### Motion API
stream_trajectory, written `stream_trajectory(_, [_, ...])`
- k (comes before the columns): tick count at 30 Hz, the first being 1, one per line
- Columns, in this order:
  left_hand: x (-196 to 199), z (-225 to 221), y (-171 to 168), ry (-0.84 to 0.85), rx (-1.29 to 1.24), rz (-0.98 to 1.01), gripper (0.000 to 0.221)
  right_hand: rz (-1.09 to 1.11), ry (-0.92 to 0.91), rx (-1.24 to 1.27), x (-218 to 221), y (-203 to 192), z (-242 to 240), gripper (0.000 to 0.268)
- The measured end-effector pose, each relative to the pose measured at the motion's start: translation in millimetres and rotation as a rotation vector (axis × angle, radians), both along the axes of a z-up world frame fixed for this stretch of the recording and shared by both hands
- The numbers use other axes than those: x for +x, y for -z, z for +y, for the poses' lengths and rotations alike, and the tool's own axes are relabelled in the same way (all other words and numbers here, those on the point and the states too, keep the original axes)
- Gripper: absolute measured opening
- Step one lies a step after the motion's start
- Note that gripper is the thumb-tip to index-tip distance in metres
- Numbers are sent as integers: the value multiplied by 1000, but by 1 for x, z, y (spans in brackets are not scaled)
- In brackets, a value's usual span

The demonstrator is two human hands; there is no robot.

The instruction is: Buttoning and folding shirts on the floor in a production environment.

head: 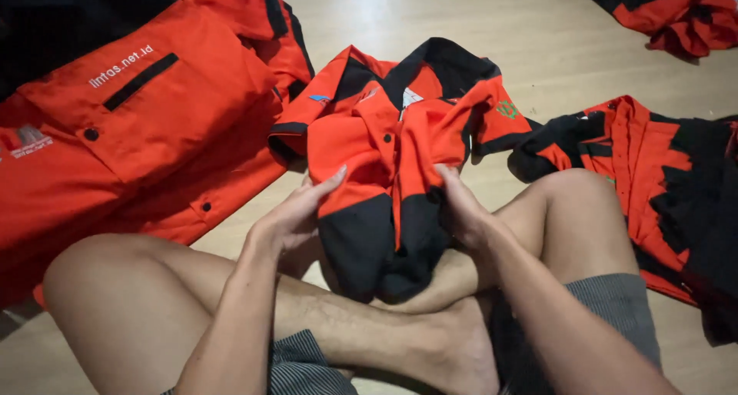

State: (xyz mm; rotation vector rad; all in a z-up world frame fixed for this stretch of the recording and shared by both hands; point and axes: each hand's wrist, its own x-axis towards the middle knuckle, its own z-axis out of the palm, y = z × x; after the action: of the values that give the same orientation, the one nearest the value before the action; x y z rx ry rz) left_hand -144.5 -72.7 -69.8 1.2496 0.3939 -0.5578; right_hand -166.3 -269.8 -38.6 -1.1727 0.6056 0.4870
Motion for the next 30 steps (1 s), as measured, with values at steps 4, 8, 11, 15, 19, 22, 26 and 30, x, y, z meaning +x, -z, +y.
stream_trajectory(4, [11, 6, 2, 70, 177, 12, 112, -249, -262, -740, 46, 59, -33, 80])
stream_trajectory(8, [23, 3, -11, 85, 353, -52, 105, -268, -258, -1095, 99, 112, -73, 93])
stream_trajectory(11, [37, 8, -19, 90, 577, -55, 93, -122, -180, -1125, 91, 65, -75, 80])
stream_trajectory(15, [48, 20, -33, 47, 680, -12, 88, -113, -141, -639, 74, -19, -69, 84])
stream_trajectory(19, [41, 23, -59, -75, 153, -21, 44, -131, -2, 40, 88, -21, -104, 35])
stream_trajectory(22, [32, 20, -52, 61, 50, 20, 23, -315, -4, -176, 144, 119, -165, 16])
stream_trajectory(26, [1, 9, -31, 436, 808, 145, 54, 113, -931, -1331, 46, 77, -122, 140])
stream_trajectory(30, [-12, 4, -6, 702, 1374, 248, 81, 160, -985, -1368, 19, 55, -111, 139])
